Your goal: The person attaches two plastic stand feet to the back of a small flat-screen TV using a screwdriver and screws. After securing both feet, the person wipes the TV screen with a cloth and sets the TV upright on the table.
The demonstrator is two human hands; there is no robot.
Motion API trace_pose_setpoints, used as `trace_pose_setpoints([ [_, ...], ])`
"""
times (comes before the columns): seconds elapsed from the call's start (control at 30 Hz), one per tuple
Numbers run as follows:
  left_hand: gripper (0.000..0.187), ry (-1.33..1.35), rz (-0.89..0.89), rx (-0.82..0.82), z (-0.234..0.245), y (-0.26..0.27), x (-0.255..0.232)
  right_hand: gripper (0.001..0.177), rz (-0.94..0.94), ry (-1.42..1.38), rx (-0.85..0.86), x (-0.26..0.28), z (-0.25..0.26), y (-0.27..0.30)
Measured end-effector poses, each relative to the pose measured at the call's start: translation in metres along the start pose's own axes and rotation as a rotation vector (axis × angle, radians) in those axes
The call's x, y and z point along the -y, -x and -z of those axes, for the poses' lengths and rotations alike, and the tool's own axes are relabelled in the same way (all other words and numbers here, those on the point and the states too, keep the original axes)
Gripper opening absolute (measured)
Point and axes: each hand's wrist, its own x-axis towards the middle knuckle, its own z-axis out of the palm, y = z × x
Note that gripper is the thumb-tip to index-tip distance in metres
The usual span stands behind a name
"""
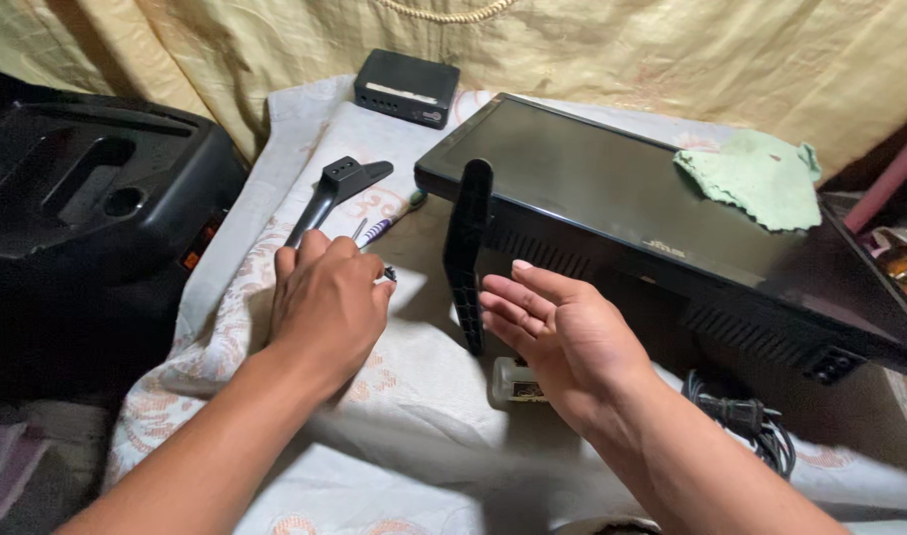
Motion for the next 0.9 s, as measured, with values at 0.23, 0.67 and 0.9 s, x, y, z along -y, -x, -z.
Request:
trace_pose_setpoints([
  [0.23,0.026,-0.052,0.042,0.050,-0.010,-0.011,-0.010,0.040,-0.007,0.026,0.028,0.002,0.007,0.006],
  [0.67,0.025,-0.078,0.046,0.080,-0.015,-0.015,-0.010,0.028,0.048,0.139,0.101,0.000,0.010,0.014],
  [0.9,0.022,0.082,0.077,-0.005,0.008,-0.011,-0.021,0.020,0.120,0.208,0.098,0.001,0.009,0.014],
])
